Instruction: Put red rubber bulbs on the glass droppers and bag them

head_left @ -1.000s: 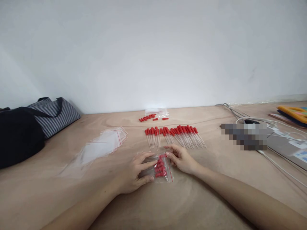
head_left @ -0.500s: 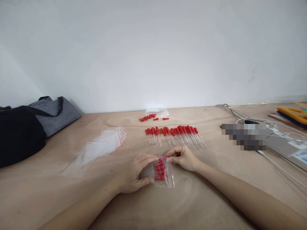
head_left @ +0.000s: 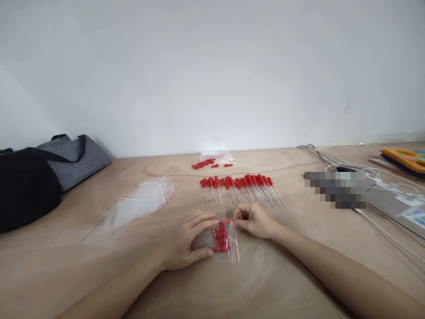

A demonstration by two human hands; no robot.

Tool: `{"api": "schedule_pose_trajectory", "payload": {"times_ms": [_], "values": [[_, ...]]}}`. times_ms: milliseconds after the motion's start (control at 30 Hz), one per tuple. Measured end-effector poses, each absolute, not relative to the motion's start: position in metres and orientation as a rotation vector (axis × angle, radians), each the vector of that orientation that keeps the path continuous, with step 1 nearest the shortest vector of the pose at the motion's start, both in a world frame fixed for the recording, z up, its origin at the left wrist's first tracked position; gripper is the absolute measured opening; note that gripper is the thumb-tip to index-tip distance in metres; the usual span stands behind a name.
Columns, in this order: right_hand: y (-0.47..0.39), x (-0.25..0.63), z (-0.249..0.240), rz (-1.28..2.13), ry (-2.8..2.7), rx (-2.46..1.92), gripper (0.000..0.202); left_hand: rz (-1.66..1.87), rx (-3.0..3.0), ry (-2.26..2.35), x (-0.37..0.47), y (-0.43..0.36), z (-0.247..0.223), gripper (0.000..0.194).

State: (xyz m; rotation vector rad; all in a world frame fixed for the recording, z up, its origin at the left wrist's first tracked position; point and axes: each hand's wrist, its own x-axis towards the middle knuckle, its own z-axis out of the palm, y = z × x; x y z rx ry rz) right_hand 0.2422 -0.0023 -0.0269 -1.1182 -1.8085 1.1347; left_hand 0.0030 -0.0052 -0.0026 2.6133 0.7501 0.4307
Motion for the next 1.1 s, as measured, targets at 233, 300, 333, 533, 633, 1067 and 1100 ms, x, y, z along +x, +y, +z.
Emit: {"api": "schedule_pose_trajectory", "payload": {"times_ms": [233, 300, 333, 533, 633, 1067, 1100], "values": [[-0.005, 0.246, -0.026, 1.129, -1.819, -1.048, 0.015, 0.407, 2.541, 0.662, 0.001, -0.005, -0.001, 0.046], [-0.008, 0.242, -0.027, 0.930, -1.903, -1.104, 0.005, 0.409, 2.524, 0.671, 0.001, -0.005, -0.001, 0.046], [-0.009, 0.241, -0.027, 0.829, -1.954, -1.108, 0.003, 0.418, 2.522, 0.669, 0.001, -0.005, -0.001, 0.045], [-0.011, 0.234, -0.031, 0.367, -2.193, -1.091, 0.016, 0.460, 2.524, 0.649, 0.000, -0.003, -0.007, 0.045], [-0.010, 0.235, -0.030, 0.360, -2.210, -1.105, 0.014, 0.460, 2.540, 0.639, 0.000, -0.003, -0.006, 0.041], [-0.009, 0.236, -0.028, 0.873, -1.940, -1.128, 0.011, 0.510, 2.519, 0.647, -0.004, -0.001, -0.006, 0.047], [-0.009, 0.235, -0.028, 0.853, -1.918, -1.122, 0.010, 0.510, 2.516, 0.640, -0.005, 0.000, -0.006, 0.048]]}}
